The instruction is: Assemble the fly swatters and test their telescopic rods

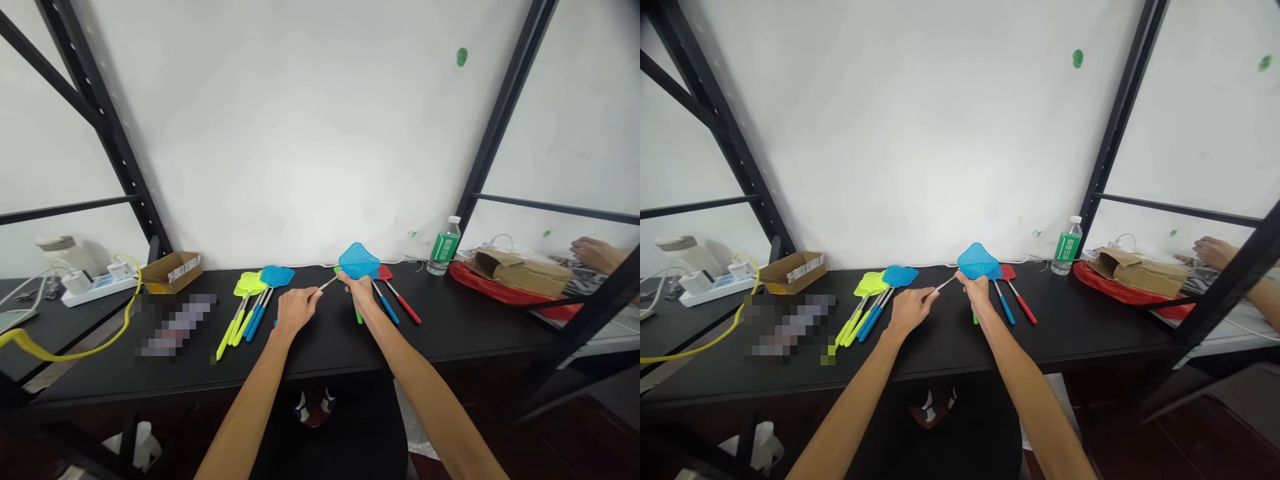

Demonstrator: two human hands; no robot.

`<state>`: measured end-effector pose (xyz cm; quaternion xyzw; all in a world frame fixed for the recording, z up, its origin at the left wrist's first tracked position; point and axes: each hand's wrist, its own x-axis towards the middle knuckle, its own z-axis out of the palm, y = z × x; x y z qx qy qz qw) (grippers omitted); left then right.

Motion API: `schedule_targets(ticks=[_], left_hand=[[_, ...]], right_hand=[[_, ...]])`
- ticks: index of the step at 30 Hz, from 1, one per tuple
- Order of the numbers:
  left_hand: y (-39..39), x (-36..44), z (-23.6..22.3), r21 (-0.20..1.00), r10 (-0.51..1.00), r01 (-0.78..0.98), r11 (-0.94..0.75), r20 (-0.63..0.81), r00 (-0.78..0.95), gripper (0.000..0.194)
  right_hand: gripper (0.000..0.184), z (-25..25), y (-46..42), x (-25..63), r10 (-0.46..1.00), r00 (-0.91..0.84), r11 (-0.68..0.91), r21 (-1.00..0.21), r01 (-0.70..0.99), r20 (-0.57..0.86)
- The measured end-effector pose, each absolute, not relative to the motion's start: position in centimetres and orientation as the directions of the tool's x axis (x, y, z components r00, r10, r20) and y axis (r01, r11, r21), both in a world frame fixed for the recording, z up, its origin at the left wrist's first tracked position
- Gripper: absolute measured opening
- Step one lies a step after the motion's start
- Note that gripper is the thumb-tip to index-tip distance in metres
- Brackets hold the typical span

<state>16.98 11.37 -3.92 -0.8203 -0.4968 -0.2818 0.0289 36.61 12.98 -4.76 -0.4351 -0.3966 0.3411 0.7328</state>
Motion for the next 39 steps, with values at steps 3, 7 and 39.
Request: schedule_targets(ticks=[3, 7, 39], left_hand=[[11.9, 16.5, -4.1, 0.257, 0.785, 0.825, -0.504, 0.535, 0.313, 0.036], [12.5, 15.9, -4.2, 0.272, 0.783, 0.817, -0.509, 0.541, 0.308, 0.035], [12.0, 16.8, -3.6, 0.176, 0.738, 0.803, -0.570, 0.539, 0.406, 0.041]], right_hand=[[0.034, -4.7, 13.3, 37.3, 0.819, 0.522, 0.385, -0.903, -0.192, 0.239], [0.037, -4.8, 13.6, 38.0, 0.780, 0.582, 0.421, -0.881, -0.216, 0.230], [0.054, -5.7, 13.0, 34.4, 0.933, 0.178, 0.334, -0.935, -0.117, 0.311]])
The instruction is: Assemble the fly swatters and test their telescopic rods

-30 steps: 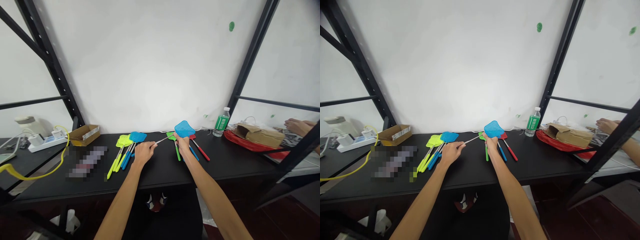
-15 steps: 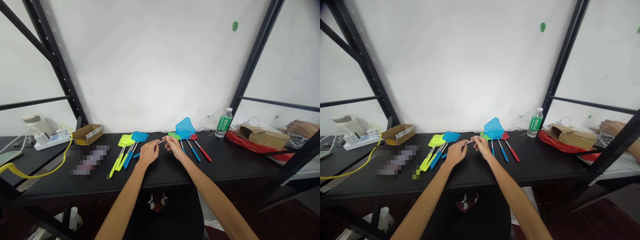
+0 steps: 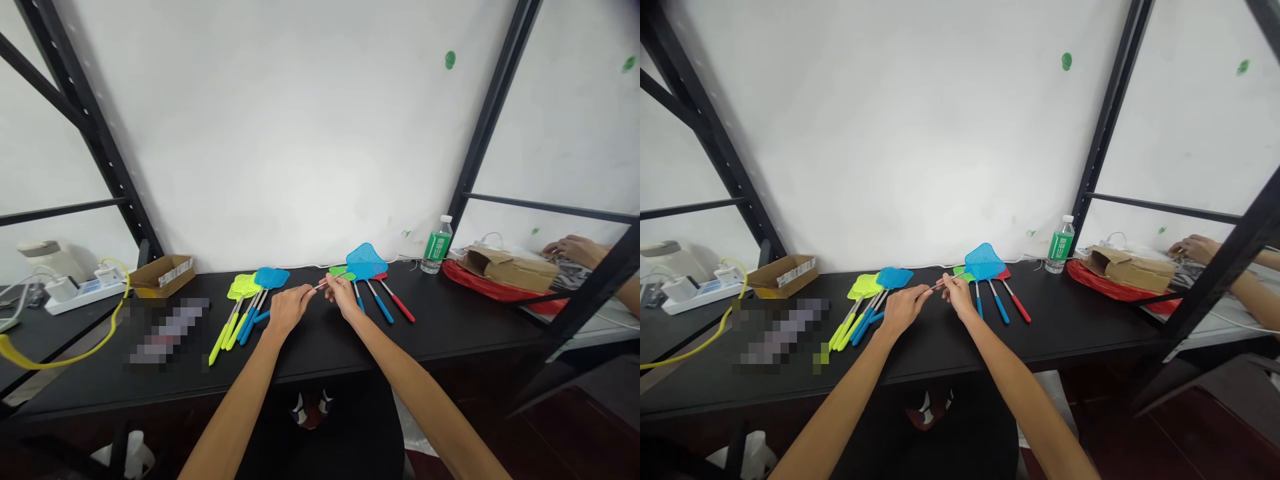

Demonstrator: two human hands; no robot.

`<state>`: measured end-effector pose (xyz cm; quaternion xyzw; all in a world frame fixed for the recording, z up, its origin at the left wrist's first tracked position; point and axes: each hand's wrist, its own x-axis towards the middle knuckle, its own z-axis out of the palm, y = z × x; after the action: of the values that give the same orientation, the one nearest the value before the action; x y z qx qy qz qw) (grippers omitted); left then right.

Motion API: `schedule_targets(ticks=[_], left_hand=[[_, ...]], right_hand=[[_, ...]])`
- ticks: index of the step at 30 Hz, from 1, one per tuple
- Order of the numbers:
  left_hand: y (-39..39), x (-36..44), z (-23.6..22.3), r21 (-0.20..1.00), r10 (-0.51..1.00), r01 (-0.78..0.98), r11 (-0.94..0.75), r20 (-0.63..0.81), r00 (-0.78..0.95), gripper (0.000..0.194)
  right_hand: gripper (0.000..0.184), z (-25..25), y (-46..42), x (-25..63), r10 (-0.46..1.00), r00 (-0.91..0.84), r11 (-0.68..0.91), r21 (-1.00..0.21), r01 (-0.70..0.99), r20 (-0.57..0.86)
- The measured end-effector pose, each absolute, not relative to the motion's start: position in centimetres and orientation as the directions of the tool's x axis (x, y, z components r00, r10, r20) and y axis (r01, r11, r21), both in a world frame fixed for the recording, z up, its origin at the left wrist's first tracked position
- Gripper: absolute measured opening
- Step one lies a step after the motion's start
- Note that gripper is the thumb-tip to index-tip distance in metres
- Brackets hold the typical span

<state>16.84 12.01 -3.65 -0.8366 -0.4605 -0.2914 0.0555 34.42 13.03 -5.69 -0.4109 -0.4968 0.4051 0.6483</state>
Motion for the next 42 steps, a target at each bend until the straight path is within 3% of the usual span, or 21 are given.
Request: schedule_targets(ticks=[9, 18, 29, 35, 38, 42], left_hand=[[13.0, 15.7, -3.5, 0.085, 0.692, 0.800, -0.593, 0.561, 0.454, 0.047], [12.6, 15.8, -3.9, 0.103, 0.692, 0.802, -0.588, 0.578, 0.433, 0.046], [11.8, 16.0, -3.8, 0.109, 0.689, 0.793, -0.600, 0.575, 0.442, 0.033], [11.5, 16.2, -3.8, 0.101, 0.690, 0.787, -0.608, 0.558, 0.461, 0.037], [11.4, 16.1, -3.7, 0.107, 0.703, 0.805, -0.583, 0.562, 0.435, 0.038], [11.5, 15.9, -3.6, 0.136, 0.722, 0.834, -0.535, 0.586, 0.368, 0.037]], right_hand=[[0.052, -5.1, 13.0, 34.9, 0.914, 0.275, 0.350, -0.923, -0.160, 0.299], [0.053, -5.0, 13.1, 35.3, 0.908, 0.298, 0.352, -0.921, -0.166, 0.293], [0.061, -4.9, 12.1, 34.5, 0.918, 0.160, 0.379, -0.921, -0.086, 0.363], [0.064, -5.1, 12.1, 34.4, 0.918, 0.147, 0.378, -0.924, -0.049, 0.368], [0.063, -4.8, 11.7, 34.4, 0.928, 0.107, 0.353, -0.934, 0.052, 0.357], [0.053, -3.1, 9.2, 33.8, 0.910, 0.010, 0.388, -0.859, 0.333, 0.415]])
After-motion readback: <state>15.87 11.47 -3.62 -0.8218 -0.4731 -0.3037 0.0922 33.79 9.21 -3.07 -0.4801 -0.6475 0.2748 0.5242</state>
